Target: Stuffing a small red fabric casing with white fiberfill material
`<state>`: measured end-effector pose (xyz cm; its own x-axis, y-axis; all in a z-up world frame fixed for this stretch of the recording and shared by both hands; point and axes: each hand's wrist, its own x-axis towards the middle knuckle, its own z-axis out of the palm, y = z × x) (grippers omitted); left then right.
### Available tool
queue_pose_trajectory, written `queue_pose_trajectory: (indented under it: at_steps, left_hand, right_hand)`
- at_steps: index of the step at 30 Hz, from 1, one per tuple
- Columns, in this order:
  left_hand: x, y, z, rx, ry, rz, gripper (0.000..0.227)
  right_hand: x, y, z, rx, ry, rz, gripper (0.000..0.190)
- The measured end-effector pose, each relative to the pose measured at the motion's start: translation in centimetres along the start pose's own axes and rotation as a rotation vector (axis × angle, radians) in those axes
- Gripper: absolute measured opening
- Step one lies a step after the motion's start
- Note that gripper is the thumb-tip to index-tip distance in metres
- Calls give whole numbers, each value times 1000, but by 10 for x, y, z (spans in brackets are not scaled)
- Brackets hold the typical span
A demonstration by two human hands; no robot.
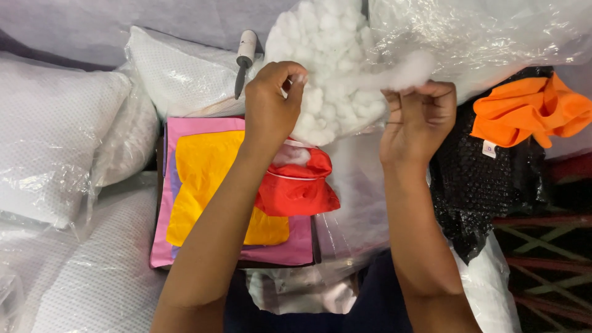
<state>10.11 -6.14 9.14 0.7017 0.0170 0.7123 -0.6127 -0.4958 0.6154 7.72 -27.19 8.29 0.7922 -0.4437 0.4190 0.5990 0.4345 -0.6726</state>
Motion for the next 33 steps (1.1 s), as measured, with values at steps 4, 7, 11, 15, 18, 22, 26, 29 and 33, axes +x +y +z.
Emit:
queue_pose_trajectory:
  at_steps: [4, 7, 11, 15, 18, 22, 26, 29, 33]
  left_hand:
    - [1, 0, -2, -6, -2, 2, 12]
    - [3, -2, -2, -21, 63, -31, 13]
    - [-2, 1, -7, 77, -76, 70, 24]
    - [-20, 42, -21, 279, -420, 307, 41]
    - [-40, 14, 1, 535, -481, 324, 28]
    - [-31, -6, 6, 294, -341, 219, 9]
    - [-19, -3, -1, -262, -13, -128, 4]
    - [-19, 4, -15, -423, 127, -175, 5]
    - [-44, 2, -39, -467, 309, -290, 6]
  right_hand:
    - [1, -7, -6, 8, 57, -18, 24]
    - [1, -14, -10, 70, 123, -15, 28]
    - [-2, -27, -1, 11, 70, -91, 33]
    - [4, -4, -8, -227, 39, -108, 25]
    - [-5, -6, 3, -371, -107, -88, 20]
    - [-29, -21, 23, -486, -222, -181, 11]
    - [-56, -4, 21, -608, -325, -409, 9]
    - [-81, 23, 13, -601, -394, -477, 12]
    - [-99, 56, -4, -677, -568, -507, 17]
